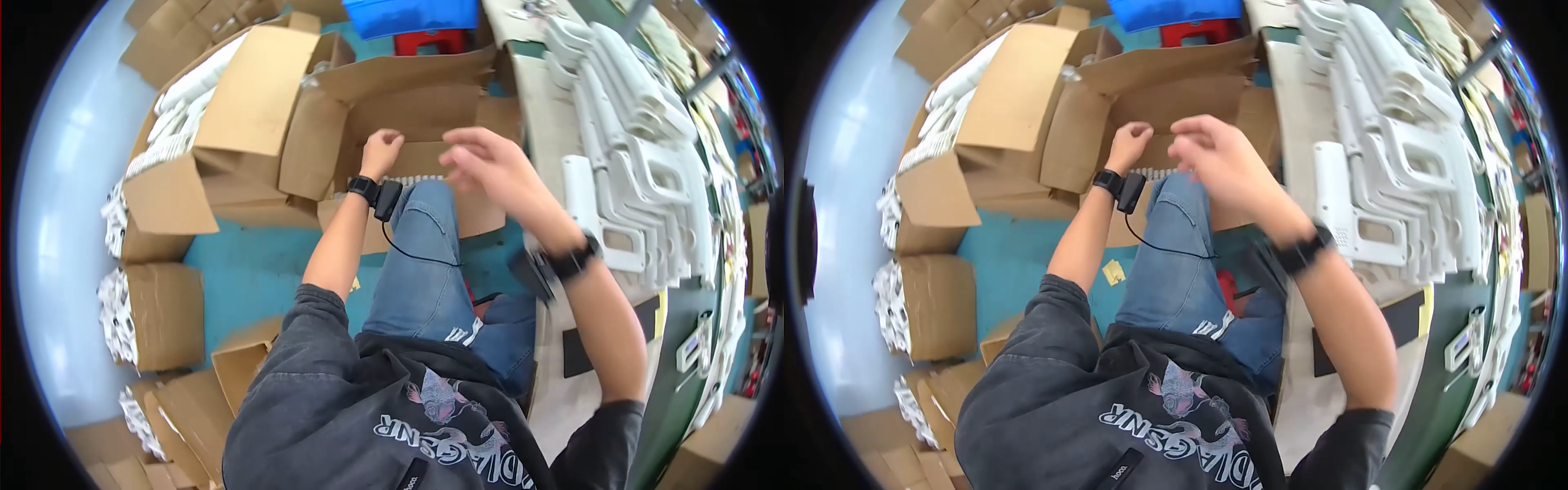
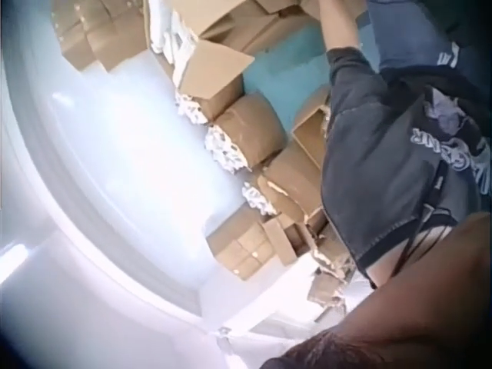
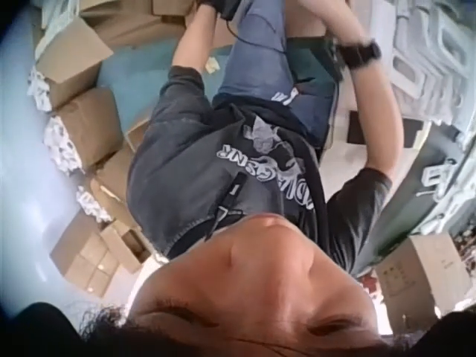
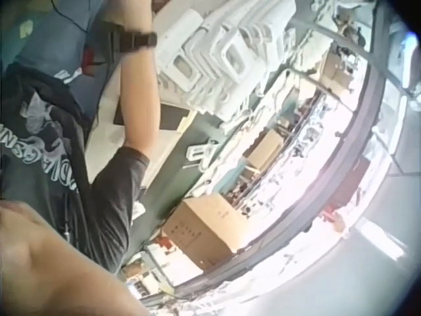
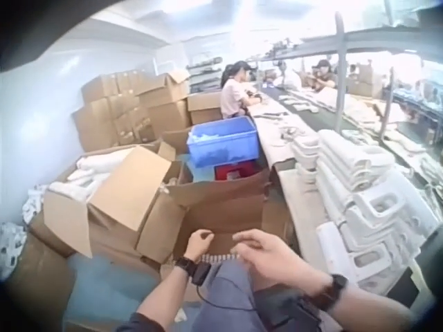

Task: The person assembles a handheld device by placing a motor, battery, and tubing into a white plastic housing before pressing a second housing piece on top. They then set the unit aside, retrieve more housing components from a box, and repeat the assembly process.

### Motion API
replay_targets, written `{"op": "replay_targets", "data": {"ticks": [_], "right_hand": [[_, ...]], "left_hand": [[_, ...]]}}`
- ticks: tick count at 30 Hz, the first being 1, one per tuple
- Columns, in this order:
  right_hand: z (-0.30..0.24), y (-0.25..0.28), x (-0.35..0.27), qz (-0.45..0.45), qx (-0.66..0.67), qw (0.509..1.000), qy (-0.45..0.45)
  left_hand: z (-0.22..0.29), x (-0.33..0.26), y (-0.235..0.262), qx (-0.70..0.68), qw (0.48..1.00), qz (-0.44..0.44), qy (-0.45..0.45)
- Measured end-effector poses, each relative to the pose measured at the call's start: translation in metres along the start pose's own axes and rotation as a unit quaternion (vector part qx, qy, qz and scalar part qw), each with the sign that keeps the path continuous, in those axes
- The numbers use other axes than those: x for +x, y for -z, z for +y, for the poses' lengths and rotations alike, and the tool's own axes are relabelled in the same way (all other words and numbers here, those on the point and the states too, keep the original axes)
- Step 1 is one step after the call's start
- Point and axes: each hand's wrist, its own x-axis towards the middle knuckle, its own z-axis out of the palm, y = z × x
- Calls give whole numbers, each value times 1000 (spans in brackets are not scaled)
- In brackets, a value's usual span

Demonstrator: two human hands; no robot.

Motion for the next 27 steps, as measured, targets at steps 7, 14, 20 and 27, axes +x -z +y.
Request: {"op": "replay_targets", "data": {"ticks": [7,14,20,27], "right_hand": [[237,27,172,59,14,965,-255],[385,40,249,18,-394,900,-183],[454,68,334,-166,-385,845,-331],[492,16,353,-276,-172,728,-604]], "left_hand": [[-165,-33,37,222,967,-34,124],[-223,2,20,258,950,-118,130],[-245,82,-109,150,868,-448,150],[-292,50,-199,367,653,-647,144]]}}
